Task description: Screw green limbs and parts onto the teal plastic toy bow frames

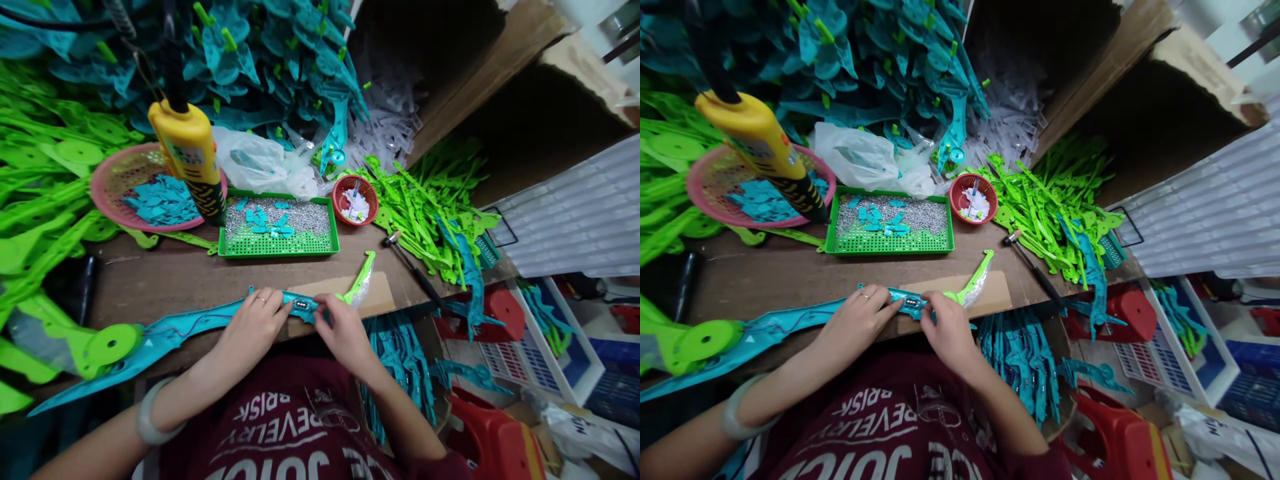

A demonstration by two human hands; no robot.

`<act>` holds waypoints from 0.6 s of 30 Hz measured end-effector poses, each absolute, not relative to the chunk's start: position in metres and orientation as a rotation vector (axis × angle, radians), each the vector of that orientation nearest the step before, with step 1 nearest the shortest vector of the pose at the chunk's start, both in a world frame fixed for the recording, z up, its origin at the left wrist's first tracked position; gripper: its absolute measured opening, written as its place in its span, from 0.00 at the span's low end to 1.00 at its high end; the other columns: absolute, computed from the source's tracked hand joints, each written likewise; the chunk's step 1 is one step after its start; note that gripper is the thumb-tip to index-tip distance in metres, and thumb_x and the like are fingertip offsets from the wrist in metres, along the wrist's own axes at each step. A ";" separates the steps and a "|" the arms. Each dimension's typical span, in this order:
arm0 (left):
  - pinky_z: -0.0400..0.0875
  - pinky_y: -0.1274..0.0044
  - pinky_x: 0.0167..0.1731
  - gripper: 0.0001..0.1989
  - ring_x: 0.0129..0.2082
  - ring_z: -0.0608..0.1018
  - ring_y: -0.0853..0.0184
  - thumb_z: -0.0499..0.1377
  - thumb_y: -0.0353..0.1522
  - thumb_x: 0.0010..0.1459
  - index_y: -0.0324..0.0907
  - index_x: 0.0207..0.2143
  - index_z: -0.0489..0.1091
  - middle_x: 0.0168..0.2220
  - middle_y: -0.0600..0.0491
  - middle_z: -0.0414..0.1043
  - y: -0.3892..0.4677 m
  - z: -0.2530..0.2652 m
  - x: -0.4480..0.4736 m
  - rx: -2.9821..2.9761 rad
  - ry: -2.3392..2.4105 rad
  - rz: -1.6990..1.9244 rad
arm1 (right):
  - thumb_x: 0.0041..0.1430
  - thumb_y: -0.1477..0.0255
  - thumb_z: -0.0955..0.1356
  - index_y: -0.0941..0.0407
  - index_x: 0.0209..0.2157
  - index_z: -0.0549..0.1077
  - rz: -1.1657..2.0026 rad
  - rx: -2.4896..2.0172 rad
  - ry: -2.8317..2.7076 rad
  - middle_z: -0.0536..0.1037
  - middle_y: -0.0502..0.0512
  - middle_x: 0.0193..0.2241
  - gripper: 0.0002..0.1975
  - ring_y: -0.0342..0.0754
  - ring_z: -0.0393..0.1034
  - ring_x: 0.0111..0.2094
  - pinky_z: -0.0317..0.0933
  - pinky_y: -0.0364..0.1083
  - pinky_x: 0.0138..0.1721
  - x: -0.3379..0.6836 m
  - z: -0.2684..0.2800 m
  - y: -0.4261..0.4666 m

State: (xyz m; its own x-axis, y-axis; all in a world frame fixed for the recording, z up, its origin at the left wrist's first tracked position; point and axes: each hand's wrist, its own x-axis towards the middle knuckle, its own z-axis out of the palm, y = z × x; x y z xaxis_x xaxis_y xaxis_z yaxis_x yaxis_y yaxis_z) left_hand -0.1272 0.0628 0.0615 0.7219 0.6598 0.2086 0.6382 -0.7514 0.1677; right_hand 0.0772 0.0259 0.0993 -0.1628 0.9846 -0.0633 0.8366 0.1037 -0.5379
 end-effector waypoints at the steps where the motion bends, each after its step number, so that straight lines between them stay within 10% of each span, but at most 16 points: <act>1: 0.69 0.66 0.40 0.15 0.40 0.69 0.56 0.58 0.23 0.61 0.36 0.50 0.74 0.37 0.47 0.68 0.063 0.062 -0.127 2.841 1.068 0.399 | 0.65 0.79 0.64 0.57 0.47 0.70 0.647 -1.762 -2.120 0.77 0.54 0.36 0.11 0.47 0.71 0.38 0.64 0.45 0.40 0.083 0.102 0.026; 10: 0.69 0.68 0.38 0.14 0.38 0.70 0.56 0.59 0.22 0.60 0.36 0.48 0.76 0.36 0.47 0.68 0.065 0.067 -0.125 2.876 1.072 0.395 | 0.68 0.76 0.62 0.62 0.49 0.72 -0.092 -1.529 -2.806 0.72 0.59 0.33 0.11 0.54 0.60 0.36 0.58 0.52 0.36 0.086 0.109 0.028; 18: 0.69 0.68 0.39 0.15 0.39 0.70 0.57 0.58 0.22 0.60 0.36 0.49 0.75 0.36 0.47 0.68 0.065 0.065 -0.126 2.857 1.070 0.373 | 0.67 0.78 0.62 0.60 0.44 0.74 0.033 -1.586 -2.744 0.70 0.59 0.35 0.10 0.53 0.58 0.38 0.57 0.51 0.38 0.089 0.102 0.030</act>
State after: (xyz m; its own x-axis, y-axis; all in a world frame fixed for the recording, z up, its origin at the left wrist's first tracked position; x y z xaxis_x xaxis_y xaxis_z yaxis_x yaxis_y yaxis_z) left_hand -0.1262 0.0652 0.0645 0.7283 0.6548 0.2018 0.6384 -0.7555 0.1476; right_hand 0.0886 0.0304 0.1019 -0.4991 0.8658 -0.0348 0.8664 0.4993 -0.0041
